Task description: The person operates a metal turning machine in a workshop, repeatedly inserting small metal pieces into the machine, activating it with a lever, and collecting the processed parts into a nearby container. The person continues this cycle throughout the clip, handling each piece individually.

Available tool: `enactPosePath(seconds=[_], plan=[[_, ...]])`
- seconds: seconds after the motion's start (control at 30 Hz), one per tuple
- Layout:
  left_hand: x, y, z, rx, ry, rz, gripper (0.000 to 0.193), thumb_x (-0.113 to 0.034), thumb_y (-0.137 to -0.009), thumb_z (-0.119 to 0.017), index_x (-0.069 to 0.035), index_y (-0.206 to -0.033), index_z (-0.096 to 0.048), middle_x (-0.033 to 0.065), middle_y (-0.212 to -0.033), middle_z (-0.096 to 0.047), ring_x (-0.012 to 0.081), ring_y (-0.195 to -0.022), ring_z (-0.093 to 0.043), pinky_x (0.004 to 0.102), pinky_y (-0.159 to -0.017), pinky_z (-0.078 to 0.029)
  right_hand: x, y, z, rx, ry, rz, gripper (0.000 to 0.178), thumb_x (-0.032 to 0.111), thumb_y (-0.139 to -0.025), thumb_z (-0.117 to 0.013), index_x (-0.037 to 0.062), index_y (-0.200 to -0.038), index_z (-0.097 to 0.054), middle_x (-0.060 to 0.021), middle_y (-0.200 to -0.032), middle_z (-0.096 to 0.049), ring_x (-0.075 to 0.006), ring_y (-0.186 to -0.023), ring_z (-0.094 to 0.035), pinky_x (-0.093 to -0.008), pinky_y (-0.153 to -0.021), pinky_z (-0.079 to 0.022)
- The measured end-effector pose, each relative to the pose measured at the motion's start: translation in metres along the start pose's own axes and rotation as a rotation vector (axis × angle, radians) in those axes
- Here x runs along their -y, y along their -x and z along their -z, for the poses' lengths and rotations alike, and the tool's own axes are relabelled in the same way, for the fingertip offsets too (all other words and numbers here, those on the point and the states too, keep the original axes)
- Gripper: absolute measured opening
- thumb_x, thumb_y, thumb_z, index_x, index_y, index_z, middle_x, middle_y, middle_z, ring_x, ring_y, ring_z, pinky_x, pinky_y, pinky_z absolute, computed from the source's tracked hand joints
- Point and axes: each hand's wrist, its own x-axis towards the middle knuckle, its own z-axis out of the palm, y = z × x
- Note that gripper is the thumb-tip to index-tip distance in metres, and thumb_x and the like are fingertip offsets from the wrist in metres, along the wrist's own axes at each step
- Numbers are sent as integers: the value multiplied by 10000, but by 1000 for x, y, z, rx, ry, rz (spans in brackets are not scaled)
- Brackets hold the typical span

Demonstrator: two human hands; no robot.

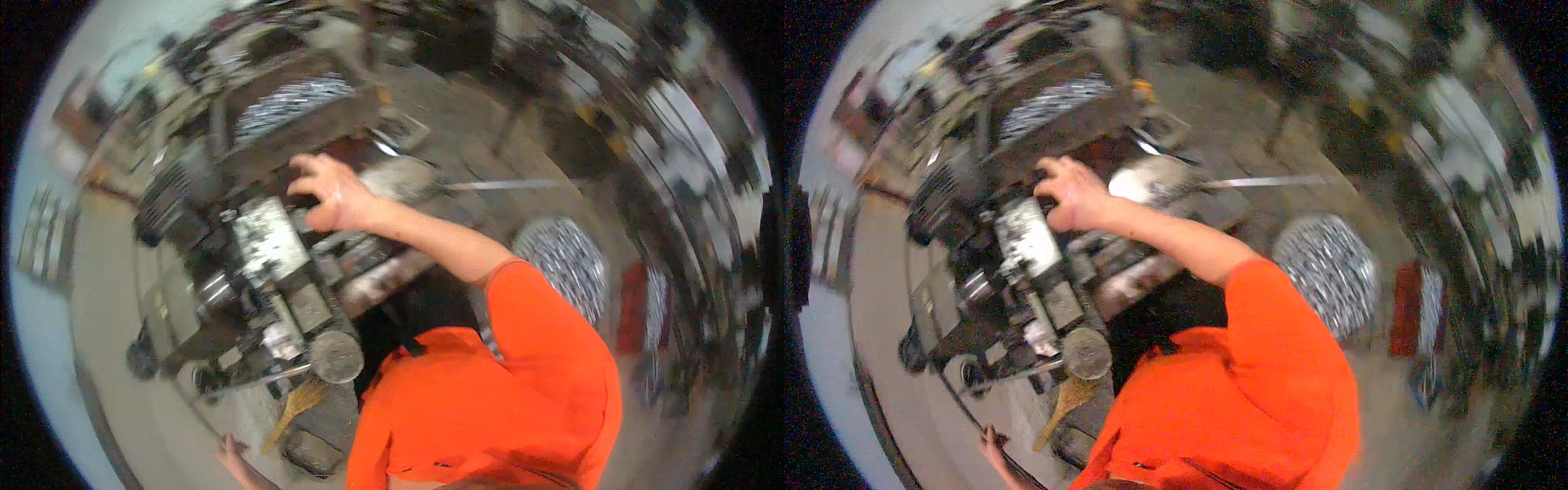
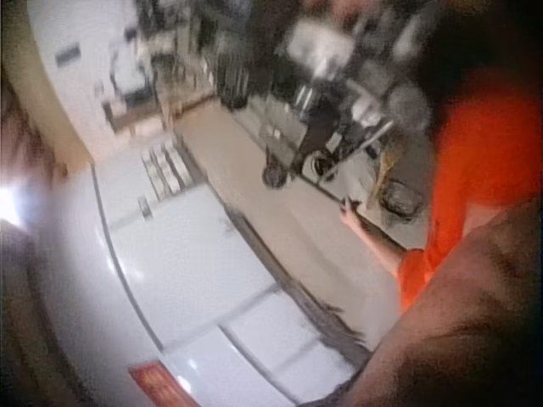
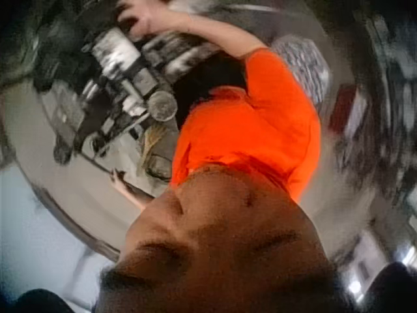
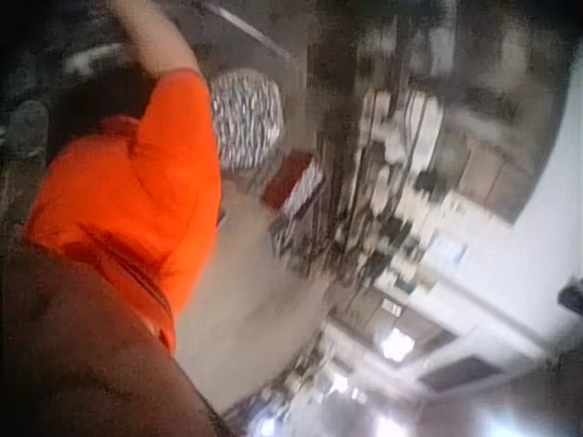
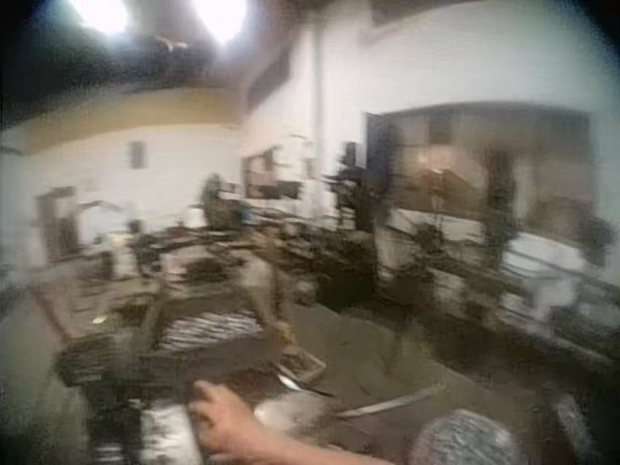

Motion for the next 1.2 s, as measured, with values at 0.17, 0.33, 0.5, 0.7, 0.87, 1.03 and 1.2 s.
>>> enactPosePath(seconds=[0.17, 0.33, 0.5, 0.7, 0.87, 1.03, 1.2], plan=[[-13, 10, -8, -13, -126, 154, 272, -232, -809, -642, 26, -838, -560, 97, -634, -541, 190, -581, -497, 357, -595, -439, -41, 190, 42, 1, 3, -538, 414, 208, -565, -647, 76, -957, -658, -193, -1161, -543, -351, -1008, -553, -381, -867, -457], [-28, 34, 2, 47, -206, 253, 284, -248, -829, -617, 31, -853, -574, 141, -772, -585, 227, -727, -511, 391, -717, -419, -92, 344, 124, 133, 649, -1082, 363, 263, -570, -650, 82, -884, -684, -176, -1076, -589, -318, -951, -586, -368, -829, -484], [-45, 37, -27, 11, -187, 210, 290, -227, -839, -602, 44, -944, -587, 162, -830, -606, 247, -774, -540, 383, -748, -436, -148, 422, 178, 523, 872, -1237, 298, 225, -633, -586, 41, -850, -673, -150, -1019, -618, -322, -909, -598, -363, -815, -493], [37, -15, 51, 49, -165, 48, 284, -289, -821, -625, -23, -800, -525, 40, -508, -479, 131, -388, -413, 264, -402, -356, -183, 420, 178, 646, 768, -1128, 303, 200, -560, -683, 40, -816, -657, -181, -857, -643, -309, -836, -622, -406, -747, -509], [7, 26, 11, -148, -17, -61, 302, -253, -795, -653, 23, -821, -534, 78, -549, -523, 178, -464, -549, 318, -432, -482, -205, 419, 174, 664, 627, -1329, 411, 344, -652, -638, 36, -923, -655, -197, -973, -632, -338, -935, -602, -411, -825, -482], [-18, 42, -7, 11, 2, 28, 301, -222, -768, -651, 27, -902, -549, 67, -622, -530, 165, -536, -532, 314, -514, -477, -270, 470, 184, 914, 708, -1174, 405, 354, -667, -604, 45, -923, -658, -188, -1021, -621, -320, -976, -587, -393, -841, -475], [-26, 43, -5, -9, 73, -2, 205, -151, -774, -634, 27, -833, -551, 74, -593, -531, 157, -481, -538, 295, -432, -483, -223, 407, 168, 1092, 708, -1195, 409, 356, -748, -535, 15, -941, -651, -205, -1085, -591, -323, -1037, -562, -384, -873, -458]])
